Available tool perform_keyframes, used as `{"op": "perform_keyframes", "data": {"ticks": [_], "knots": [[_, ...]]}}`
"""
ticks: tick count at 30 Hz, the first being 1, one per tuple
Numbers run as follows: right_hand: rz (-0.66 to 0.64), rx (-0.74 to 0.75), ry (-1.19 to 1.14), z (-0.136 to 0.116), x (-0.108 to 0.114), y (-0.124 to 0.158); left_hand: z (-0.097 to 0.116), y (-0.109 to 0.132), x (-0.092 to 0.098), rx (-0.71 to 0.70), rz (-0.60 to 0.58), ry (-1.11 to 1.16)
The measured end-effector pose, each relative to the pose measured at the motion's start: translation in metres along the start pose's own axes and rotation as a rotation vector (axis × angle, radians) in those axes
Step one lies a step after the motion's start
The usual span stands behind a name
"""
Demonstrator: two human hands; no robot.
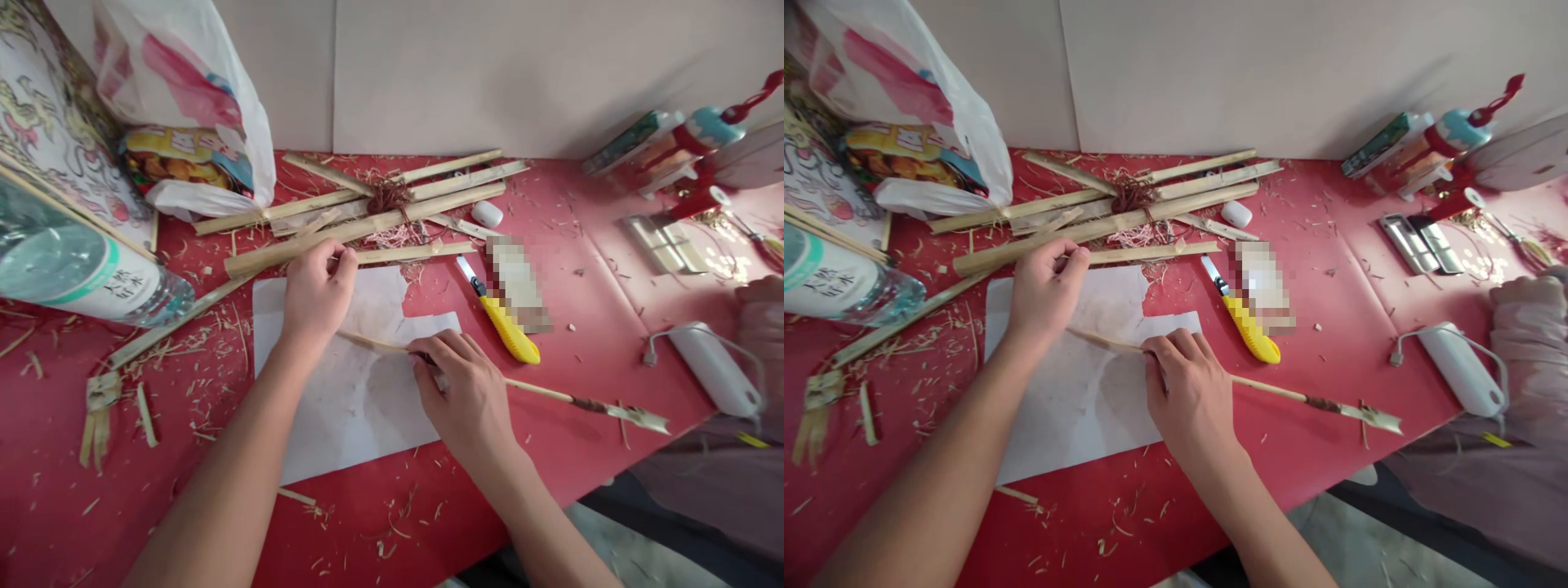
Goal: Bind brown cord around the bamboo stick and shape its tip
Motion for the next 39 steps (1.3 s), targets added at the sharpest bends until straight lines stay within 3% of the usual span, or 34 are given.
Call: {"op": "perform_keyframes", "data": {"ticks": [6,18,28,39], "knots": [[-0.006,0.011,0.026,0.002,0.001,0.000,-0.002,-0.001,-0.001,0.015,-0.014,-0.006],[-0.143,0.014,-0.059,0.002,0.005,-0.011,-0.001,-0.002,-0.001,0.008,-0.014,0.002],[-0.146,0.013,-0.143,0.009,0.013,-0.005,-0.003,-0.001,-0.002,-0.024,0.017,0.021],[-0.170,0.130,-0.016,-0.019,-0.004,-0.037,-0.005,-0.002,-0.003,-0.037,0.040,0.002]]}}
Point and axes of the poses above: each hand's wrist, its own y-axis away from the middle knuckle, its own x-axis out of the back of the hand, z = x × y, the point moved 1 cm from there along -y, towards the middle knuckle, and after that the axes turned 4 degrees about -z, right-handed, at the moved point
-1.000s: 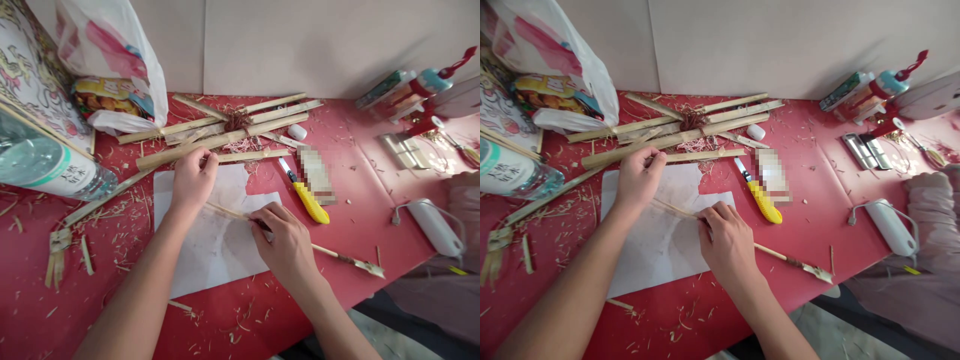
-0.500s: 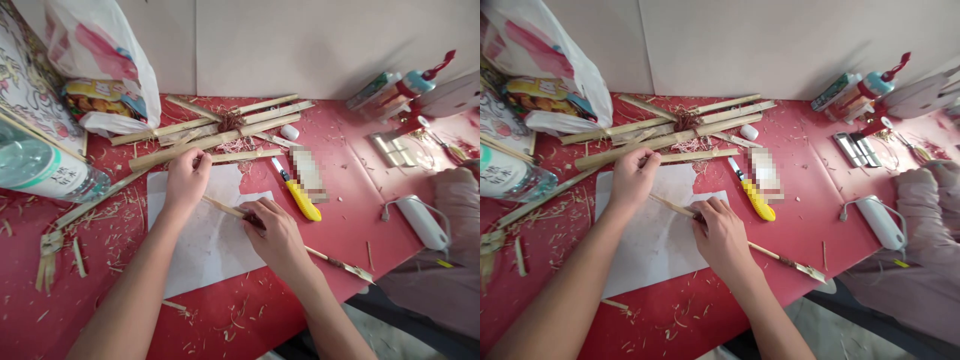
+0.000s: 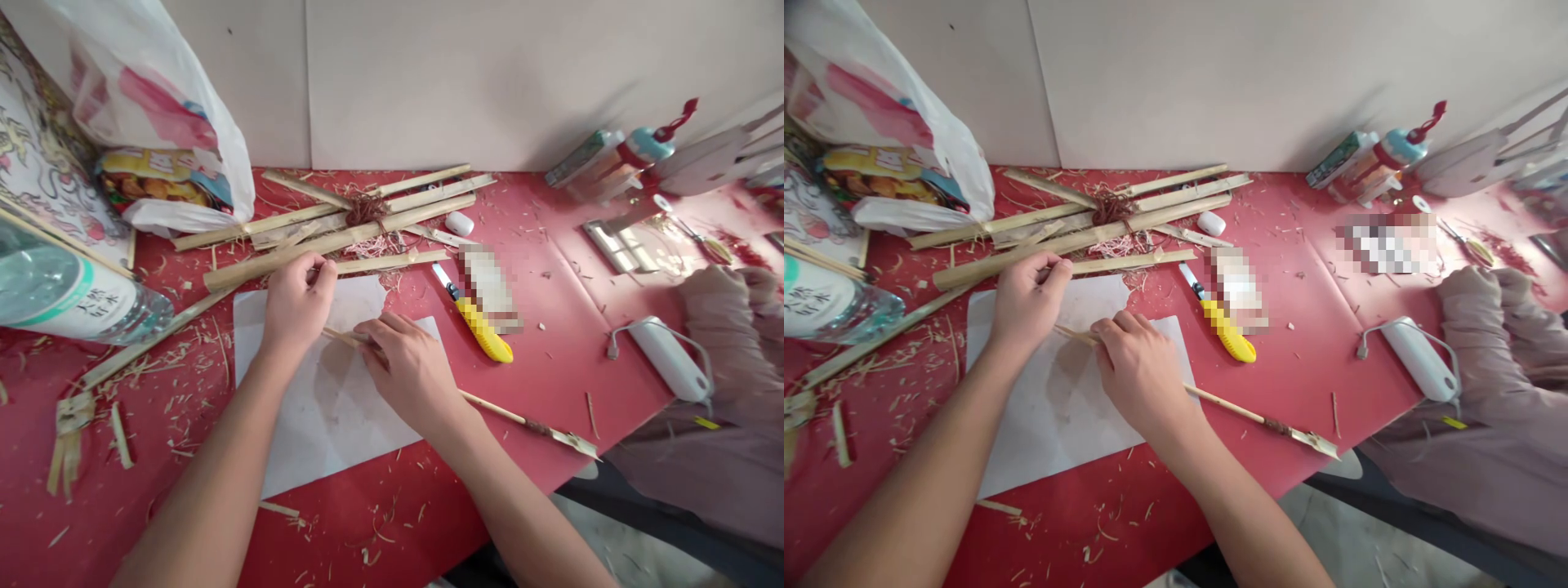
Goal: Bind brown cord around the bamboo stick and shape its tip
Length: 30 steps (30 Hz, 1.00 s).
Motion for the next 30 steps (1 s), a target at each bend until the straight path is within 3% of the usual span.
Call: {"op": "perform_keyframes", "data": {"ticks": [10,15,23,30], "knots": [[-0.087,0.113,0.123,-0.004,-0.001,-0.007,0.000,0.001,-0.001,-0.013,-0.006,0.034],[-0.071,0.148,0.195,-0.005,-0.003,-0.007,0.000,0.001,-0.001,0.004,-0.013,0.021],[-0.022,0.201,0.236,0.003,-0.004,0.007,-0.003,0.001,0.000,0.041,-0.043,-0.010],[-0.073,0.214,0.347,0.008,0.002,0.014,0.001,0.002,-0.002,0.052,-0.089,-0.014]]}}
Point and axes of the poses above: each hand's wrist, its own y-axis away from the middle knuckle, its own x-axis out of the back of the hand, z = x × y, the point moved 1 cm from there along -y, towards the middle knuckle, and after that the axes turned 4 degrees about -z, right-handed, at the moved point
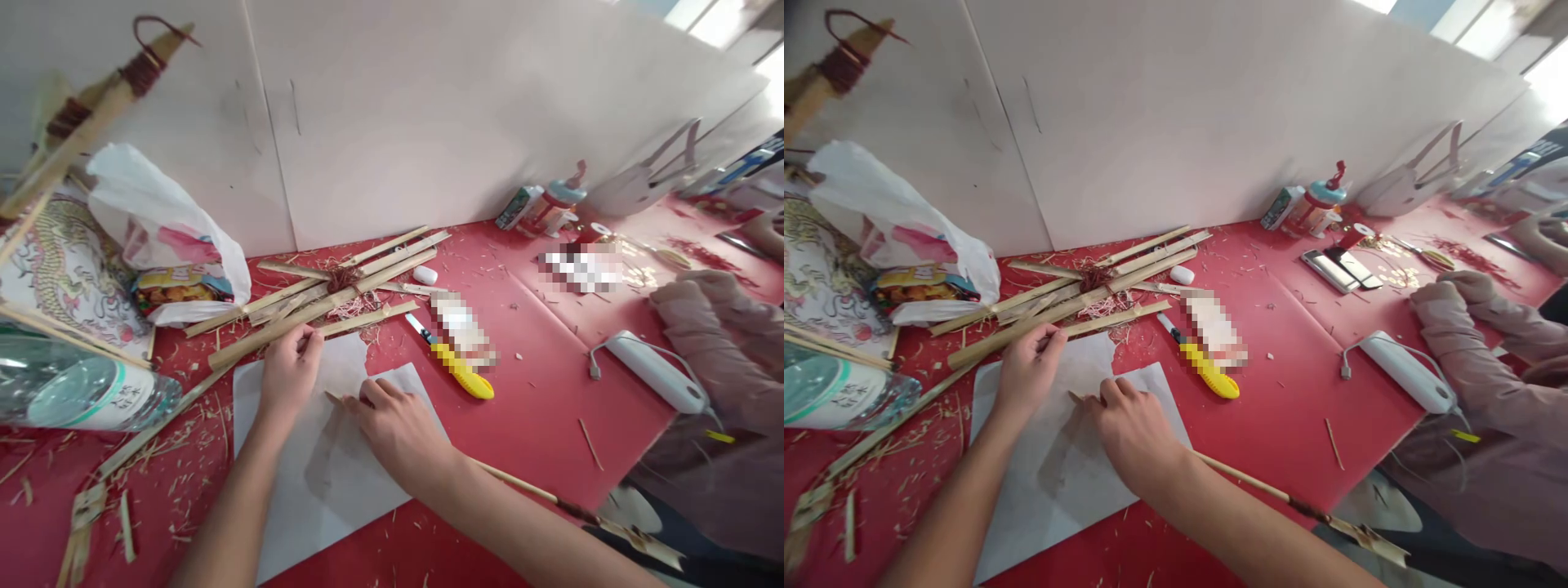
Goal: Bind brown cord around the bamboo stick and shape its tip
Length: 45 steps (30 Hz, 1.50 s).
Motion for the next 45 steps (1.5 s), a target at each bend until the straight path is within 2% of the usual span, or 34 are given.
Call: {"op": "perform_keyframes", "data": {"ticks": [5,9,12,15,19,22,25,28,32,39,45], "knots": [[-0.037,0.027,0.022,-0.007,0.012,-0.018,0.001,0.000,0.000,-0.008,-0.007,0.034],[-0.044,0.012,0.034,-0.003,0.005,-0.001,0.001,0.001,0.000,-0.006,0.041,0.031],[-0.045,-0.029,0.042,0.001,0.000,0.008,0.003,0.001,0.000,-0.024,0.027,0.050],[-0.048,-0.033,0.038,-0.001,0.003,-0.005,0.003,0.001,0.000,-0.037,0.007,0.067],[-0.054,-0.015,0.053,-0.006,0.011,-0.020,0.002,0.000,0.000,-0.025,0.039,0.071],[-0.055,-0.007,0.073,-0.002,0.006,-0.008,0.002,0.000,0.000,-0.027,0.066,0.056],[-0.050,-0.019,0.065,0.003,-0.001,0.003,0.002,0.000,-0.001,-0.030,0.037,0.057],[-0.056,-0.019,0.040,0.002,0.003,-0.007,0.002,0.001,-0.001,-0.043,0.017,0.037],[-0.060,-0.005,0.043,-0.005,0.014,-0.021,0.000,0.001,0.000,-0.042,0.046,0.008],[-0.079,-0.041,0.036,-0.001,0.001,0.010,0.001,0.001,-0.001,-0.049,0.056,-0.001],[-0.076,-0.003,-0.012,-0.007,0.010,-0.016,0.001,0.000,-0.001,-0.052,0.044,-0.001]]}}
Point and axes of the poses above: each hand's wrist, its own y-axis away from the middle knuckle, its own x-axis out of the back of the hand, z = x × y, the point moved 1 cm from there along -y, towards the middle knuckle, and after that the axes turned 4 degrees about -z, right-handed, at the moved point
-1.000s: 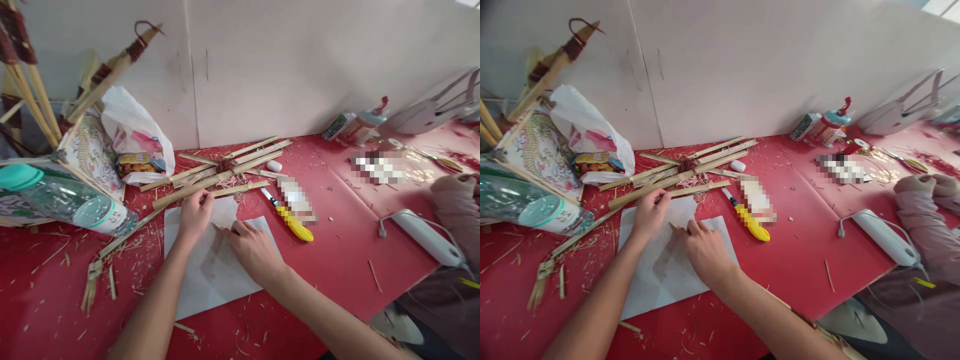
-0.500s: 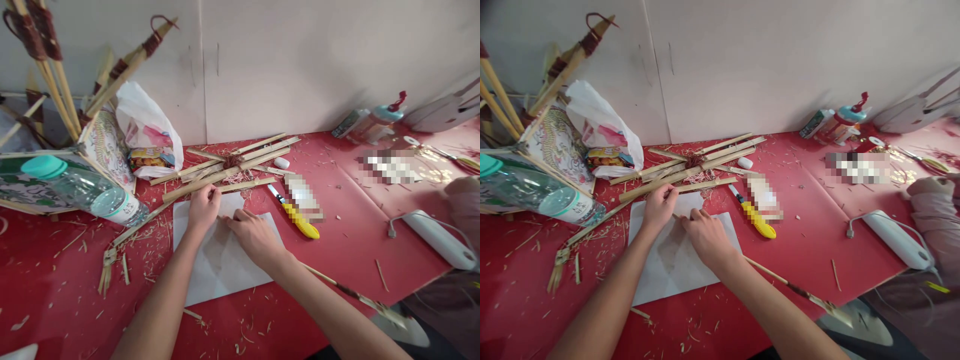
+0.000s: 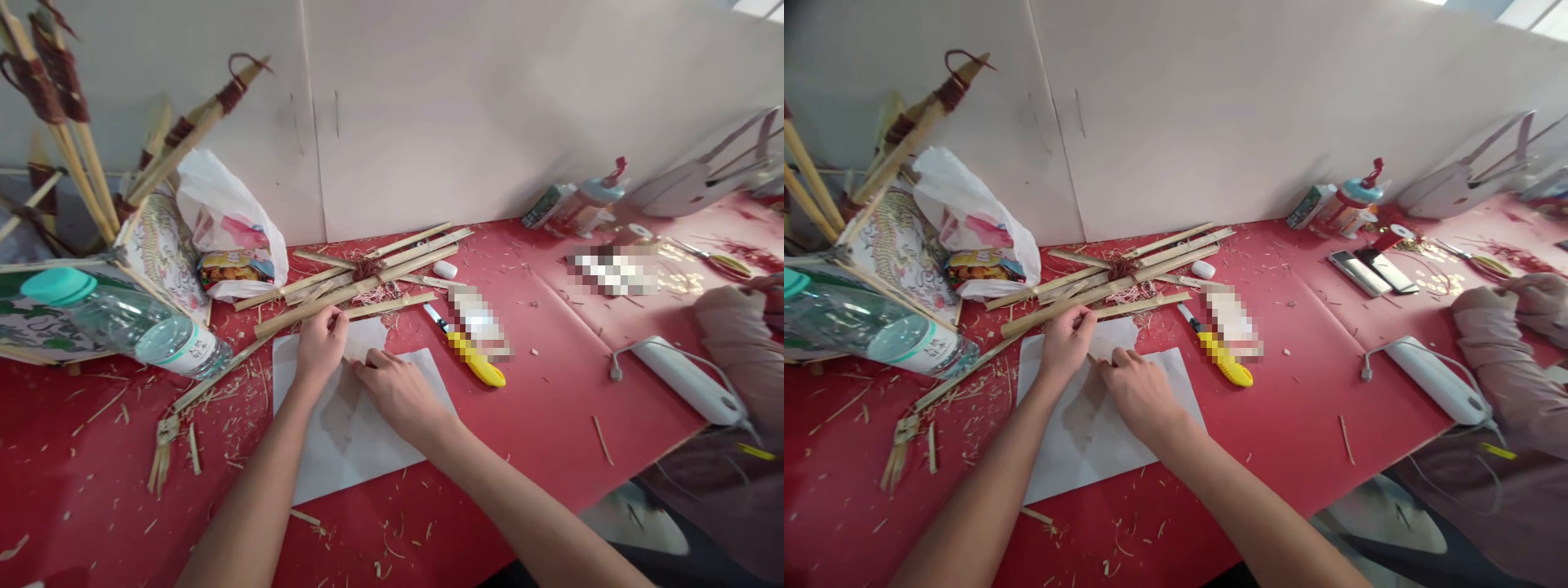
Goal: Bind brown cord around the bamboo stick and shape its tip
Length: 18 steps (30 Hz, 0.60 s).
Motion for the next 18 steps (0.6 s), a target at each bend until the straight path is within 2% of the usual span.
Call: {"op": "perform_keyframes", "data": {"ticks": [9,18], "knots": [[-0.044,0.076,0.151,0.007,-0.003,0.004,-0.001,-0.001,-0.001,-0.009,0.011,-0.012],[-0.087,0.073,0.109,0.011,-0.001,-0.001,-0.002,-0.001,-0.002,-0.011,0.006,0.001]]}}
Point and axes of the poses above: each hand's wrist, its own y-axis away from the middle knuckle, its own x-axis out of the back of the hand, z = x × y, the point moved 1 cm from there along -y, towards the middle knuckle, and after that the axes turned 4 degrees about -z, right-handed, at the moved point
